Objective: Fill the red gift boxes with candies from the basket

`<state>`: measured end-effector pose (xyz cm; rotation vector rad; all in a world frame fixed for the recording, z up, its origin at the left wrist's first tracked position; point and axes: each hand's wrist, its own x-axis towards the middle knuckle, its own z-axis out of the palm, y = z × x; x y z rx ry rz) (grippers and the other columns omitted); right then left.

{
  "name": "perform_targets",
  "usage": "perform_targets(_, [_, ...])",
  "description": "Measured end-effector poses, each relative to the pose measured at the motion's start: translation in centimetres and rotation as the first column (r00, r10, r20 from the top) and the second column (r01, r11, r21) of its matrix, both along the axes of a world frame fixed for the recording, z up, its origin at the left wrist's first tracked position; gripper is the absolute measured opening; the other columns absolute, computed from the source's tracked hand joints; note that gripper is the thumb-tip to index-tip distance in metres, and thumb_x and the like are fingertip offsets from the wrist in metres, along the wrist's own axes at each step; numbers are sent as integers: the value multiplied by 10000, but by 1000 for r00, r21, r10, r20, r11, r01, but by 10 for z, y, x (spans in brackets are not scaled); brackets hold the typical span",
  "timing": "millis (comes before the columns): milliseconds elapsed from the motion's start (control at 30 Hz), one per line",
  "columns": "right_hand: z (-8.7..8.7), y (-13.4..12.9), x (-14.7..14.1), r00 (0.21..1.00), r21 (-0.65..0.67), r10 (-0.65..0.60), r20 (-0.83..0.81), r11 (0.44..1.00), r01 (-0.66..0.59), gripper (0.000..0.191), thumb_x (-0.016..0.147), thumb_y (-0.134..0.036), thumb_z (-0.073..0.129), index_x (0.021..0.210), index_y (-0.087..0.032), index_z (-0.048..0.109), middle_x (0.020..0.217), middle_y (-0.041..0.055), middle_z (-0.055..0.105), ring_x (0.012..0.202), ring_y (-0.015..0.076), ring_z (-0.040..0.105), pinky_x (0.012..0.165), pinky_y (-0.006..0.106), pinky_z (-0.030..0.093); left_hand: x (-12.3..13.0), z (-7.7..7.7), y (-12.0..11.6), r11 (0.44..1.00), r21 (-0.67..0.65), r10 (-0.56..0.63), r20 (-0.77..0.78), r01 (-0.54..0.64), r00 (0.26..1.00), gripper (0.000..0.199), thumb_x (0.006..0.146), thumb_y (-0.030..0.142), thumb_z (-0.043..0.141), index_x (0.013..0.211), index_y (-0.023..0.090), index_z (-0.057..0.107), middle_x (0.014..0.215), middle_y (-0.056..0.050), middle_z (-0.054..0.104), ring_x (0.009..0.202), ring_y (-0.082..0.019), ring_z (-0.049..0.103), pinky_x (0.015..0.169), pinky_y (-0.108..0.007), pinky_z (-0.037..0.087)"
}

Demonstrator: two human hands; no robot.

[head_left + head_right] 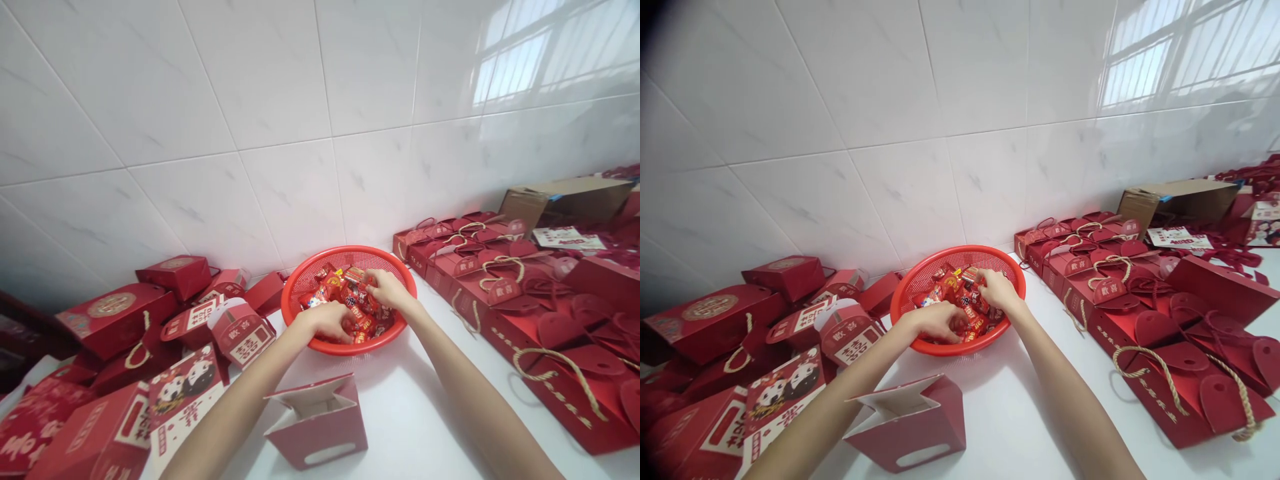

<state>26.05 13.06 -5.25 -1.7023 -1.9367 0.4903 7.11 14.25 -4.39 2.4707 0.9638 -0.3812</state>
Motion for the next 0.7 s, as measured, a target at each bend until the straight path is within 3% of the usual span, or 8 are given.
perform_targets(167, [3,-1,-1,1000,-29,0,12,1000,0,222,840,-170,591,1045,-184,674,867,67,721,815,214,647,682,265,394,9,0,-7,989,103,-100,-83,108,992,626,713,348,699,1321,245,593,1004,-68,723,860,-255,682,705,-269,482])
perform_targets(267, [1,-1,-2,1000,-1,8,-5,1000,-8,190,842,-190,591,1010,-177,679,860,66,724,819,211,651,675,262,397,15,-3,-8,977,139,-147,-102,160,984,670,763,379,665,1409,298,508,1125,-91,691,936,-284,684,785,-318,500])
perform_targets(367, [-1,-1,-2,999,8,25,-33,1000,-24,154,829,-177,591,952,-180,684,873,63,728,834,206,660,683,256,409,22,-5,-8,968,137,-198,-115,213,974,573,789,333,655,1354,320,560,1142,-86,702,944,-285,683,803,-342,507])
perform_targets(567, [-2,-1,-3,997,39,35,-64,999,-33,155,788,-130,574,884,-175,687,867,63,733,801,194,661,670,250,420,33,-6,-9,956,112,-250,-167,270,954,309,790,201,612,1075,262,716,892,-43,751,769,-231,681,698,-296,502])
perform_targets(700, [-4,1,-2,995,56,41,-93,998,-36,125,788,-147,586,858,-180,684,854,49,732,783,180,660,650,238,426,29,-8,-6,972,59,-213,-178,226,961,347,750,163,622,1066,256,731,886,-32,752,721,-210,670,646,-275,487])
